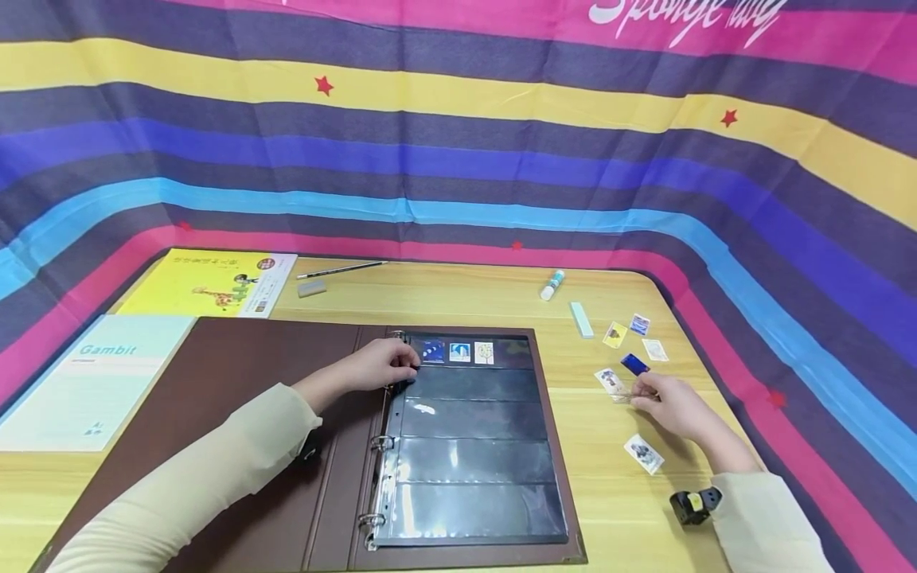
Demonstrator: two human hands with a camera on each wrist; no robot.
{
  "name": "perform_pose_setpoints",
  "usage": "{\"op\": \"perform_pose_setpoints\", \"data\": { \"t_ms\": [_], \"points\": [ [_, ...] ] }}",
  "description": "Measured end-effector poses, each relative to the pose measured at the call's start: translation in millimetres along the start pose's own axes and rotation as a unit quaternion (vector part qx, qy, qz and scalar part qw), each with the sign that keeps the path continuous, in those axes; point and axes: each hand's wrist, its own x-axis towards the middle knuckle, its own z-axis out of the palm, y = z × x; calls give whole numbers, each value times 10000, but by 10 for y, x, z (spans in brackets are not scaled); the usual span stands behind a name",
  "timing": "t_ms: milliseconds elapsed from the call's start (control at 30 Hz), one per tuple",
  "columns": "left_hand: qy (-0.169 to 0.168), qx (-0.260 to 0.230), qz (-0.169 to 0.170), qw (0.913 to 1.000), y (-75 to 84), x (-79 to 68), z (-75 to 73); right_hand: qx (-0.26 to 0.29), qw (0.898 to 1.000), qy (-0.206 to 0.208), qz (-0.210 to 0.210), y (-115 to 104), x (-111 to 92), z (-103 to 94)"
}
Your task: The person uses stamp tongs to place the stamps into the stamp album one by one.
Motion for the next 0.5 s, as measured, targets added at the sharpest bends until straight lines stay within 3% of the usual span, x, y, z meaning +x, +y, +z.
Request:
{"op": "perform_pose_setpoints", "data": {
  "t_ms": [200,500],
  "points": [
    [-60,37,-130,9999,-23,23,25,-60,9997,-197,157,46,-45,-27],
    [-59,2,-174,9998,-37,47,38,-194,9854,-404,1641,107,-83,-127]
  ]
}}
